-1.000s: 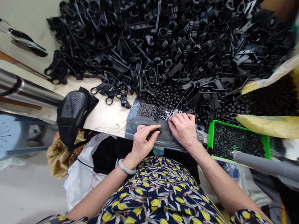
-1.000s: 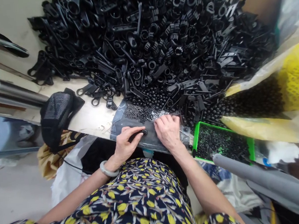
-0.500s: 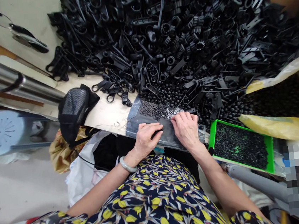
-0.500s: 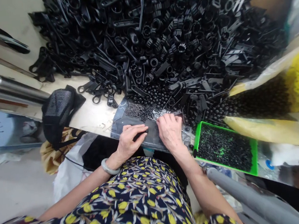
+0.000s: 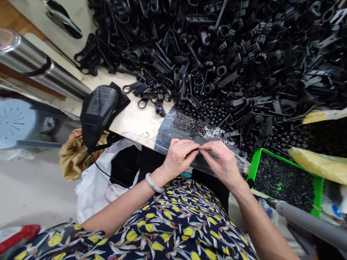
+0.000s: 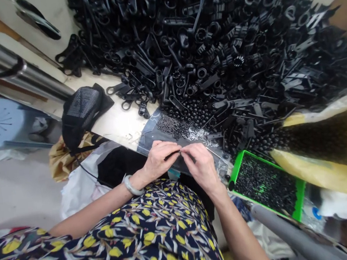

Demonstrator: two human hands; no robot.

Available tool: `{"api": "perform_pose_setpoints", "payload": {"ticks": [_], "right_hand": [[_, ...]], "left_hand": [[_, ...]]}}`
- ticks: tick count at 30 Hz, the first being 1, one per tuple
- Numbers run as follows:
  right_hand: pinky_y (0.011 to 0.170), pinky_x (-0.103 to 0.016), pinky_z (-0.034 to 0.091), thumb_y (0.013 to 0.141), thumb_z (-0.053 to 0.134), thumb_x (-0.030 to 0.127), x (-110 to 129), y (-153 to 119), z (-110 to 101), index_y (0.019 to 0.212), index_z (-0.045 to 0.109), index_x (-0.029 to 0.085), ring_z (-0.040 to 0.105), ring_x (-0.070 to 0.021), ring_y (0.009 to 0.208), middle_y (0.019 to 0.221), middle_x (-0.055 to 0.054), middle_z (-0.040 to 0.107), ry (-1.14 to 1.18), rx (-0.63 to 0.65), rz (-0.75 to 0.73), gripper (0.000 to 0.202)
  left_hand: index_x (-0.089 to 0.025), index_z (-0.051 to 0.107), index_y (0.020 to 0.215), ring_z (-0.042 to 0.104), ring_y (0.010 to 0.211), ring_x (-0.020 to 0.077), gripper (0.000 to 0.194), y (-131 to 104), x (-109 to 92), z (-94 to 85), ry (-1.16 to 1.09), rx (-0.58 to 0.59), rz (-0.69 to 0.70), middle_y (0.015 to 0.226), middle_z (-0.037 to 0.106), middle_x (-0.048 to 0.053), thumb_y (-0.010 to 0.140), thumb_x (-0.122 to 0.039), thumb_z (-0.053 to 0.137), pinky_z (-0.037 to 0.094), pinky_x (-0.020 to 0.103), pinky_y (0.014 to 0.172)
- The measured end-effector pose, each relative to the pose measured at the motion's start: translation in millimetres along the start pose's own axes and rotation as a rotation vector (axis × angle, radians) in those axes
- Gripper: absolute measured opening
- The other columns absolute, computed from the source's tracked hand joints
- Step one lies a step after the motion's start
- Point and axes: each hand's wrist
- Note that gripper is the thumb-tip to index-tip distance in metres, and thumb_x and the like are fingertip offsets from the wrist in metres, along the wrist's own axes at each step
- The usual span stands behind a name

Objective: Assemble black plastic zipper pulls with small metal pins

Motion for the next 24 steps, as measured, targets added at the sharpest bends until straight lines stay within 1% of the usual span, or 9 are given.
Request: {"api": "perform_pose_setpoints", "payload": {"ticks": [4, 9, 11, 14, 17, 19, 21, 22, 24], "right_hand": [[0.089, -0.042, 0.057, 0.104, 0.056, 0.021, 6.1, 3.4, -0.3, 0.107, 0.070, 0.024, 0.067, -0.0233, 0.097, 0.101, -0.007, 0.075, -0.128, 0.015, -0.067, 0.015], [0.089, -0.041, 0.057, 0.103, 0.054, 0.017, 11.5, 6.9, 0.9, 0.110, 0.070, 0.021, 0.064, -0.0239, 0.097, 0.099, -0.009, 0.073, -0.292, 0.032, -0.170, 0.018], [0.090, -0.040, 0.057, 0.103, 0.054, 0.016, 13.6, 7.6, 1.4, 0.112, 0.071, 0.019, 0.063, -0.0245, 0.098, 0.098, -0.009, 0.072, -0.347, 0.050, -0.208, 0.019], [0.092, -0.040, 0.058, 0.102, 0.056, 0.014, 15.7, 6.8, 1.2, 0.115, 0.072, 0.018, 0.063, -0.0249, 0.102, 0.101, -0.010, 0.073, -0.397, 0.060, -0.234, 0.020], [0.095, -0.040, 0.059, 0.100, 0.061, 0.013, 16.9, 2.1, 0.5, 0.123, 0.071, 0.019, 0.066, -0.0249, 0.106, 0.108, -0.010, 0.075, -0.398, 0.028, -0.232, 0.026], [0.103, -0.044, 0.058, 0.098, 0.063, 0.011, 18.9, -6.3, 0.3, 0.131, 0.068, 0.022, 0.069, -0.0247, 0.111, 0.117, -0.009, 0.076, -0.367, 0.006, -0.234, 0.035], [0.110, -0.050, 0.055, 0.097, 0.063, 0.009, 22.2, -23.1, 0.2, 0.135, 0.067, 0.025, 0.071, -0.0238, 0.112, 0.120, -0.008, 0.076, -0.304, -0.033, -0.236, 0.041], [0.111, -0.052, 0.054, 0.096, 0.063, 0.008, 24.0, -35.7, 0.0, 0.135, 0.067, 0.027, 0.073, -0.0233, 0.110, 0.119, -0.007, 0.076, -0.264, -0.060, -0.230, 0.043], [0.108, -0.055, 0.057, 0.094, 0.065, 0.005, 27.4, -69.2, -1.8, 0.132, 0.069, 0.028, 0.075, -0.0228, 0.103, 0.112, -0.006, 0.078, -0.180, -0.126, -0.189, 0.045]], "left_hand": [[-0.021, 0.075, 0.111, 0.077, 0.105, 0.0210, 0.016, -0.3, 0.8, 1.0, -0.002, -0.037, 0.022, 0.106, 0.083, 0.004, 0.099, -0.020, 0.065, 0.046, 0.041, 0.091], [-0.021, 0.076, 0.115, 0.075, 0.114, 0.0227, 0.019, -2.5, 4.1, 3.9, -0.016, -0.038, 0.015, 0.115, 0.082, 0.006, 0.099, -0.021, 0.065, 0.048, 0.042, 0.097], [-0.021, 0.076, 0.116, 0.075, 0.115, 0.0231, 0.019, -3.4, 6.3, 5.8, -0.024, -0.046, 0.020, 0.115, 0.081, 0.007, 0.100, -0.022, 0.064, 0.048, 0.043, 0.096], [-0.020, 0.075, 0.115, 0.076, 0.112, 0.0227, 0.019, -4.6, 9.3, 8.8, -0.036, -0.092, 0.052, 0.112, 0.082, 0.006, 0.100, -0.023, 0.064, 0.048, 0.042, 0.094], [-0.020, 0.075, 0.115, 0.076, 0.109, 0.0218, 0.018, -5.5, 10.2, 10.2, -0.035, -0.109, 0.065, 0.109, 0.083, 0.006, 0.101, -0.022, 0.063, 0.047, 0.041, 0.093], [-0.020, 0.075, 0.114, 0.077, 0.108, 0.0218, 0.018, -5.9, 9.4, 9.8, -0.029, -0.110, 0.066, 0.109, 0.083, 0.006, 0.101, -0.023, 0.063, 0.046, 0.041, 0.092], [-0.020, 0.075, 0.114, 0.077, 0.107, 0.0215, 0.018, -6.1, 8.3, 9.0, -0.026, -0.112, 0.069, 0.108, 0.083, 0.006, 0.102, -0.026, 0.063, 0.045, 0.041, 0.092], [-0.020, 0.075, 0.113, 0.077, 0.107, 0.0213, 0.018, -6.2, 8.0, 8.8, -0.027, -0.114, 0.071, 0.108, 0.083, 0.006, 0.102, -0.027, 0.063, 0.045, 0.041, 0.092], [-0.021, 0.075, 0.112, 0.077, 0.106, 0.0206, 0.018, -6.3, 8.4, 9.0, -0.033, -0.113, 0.074, 0.107, 0.083, 0.005, 0.102, -0.027, 0.063, 0.044, 0.041, 0.094]]}}
Point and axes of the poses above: each hand's wrist, its own y-axis towards the middle knuckle, its own z-axis out of the palm, x = y × z
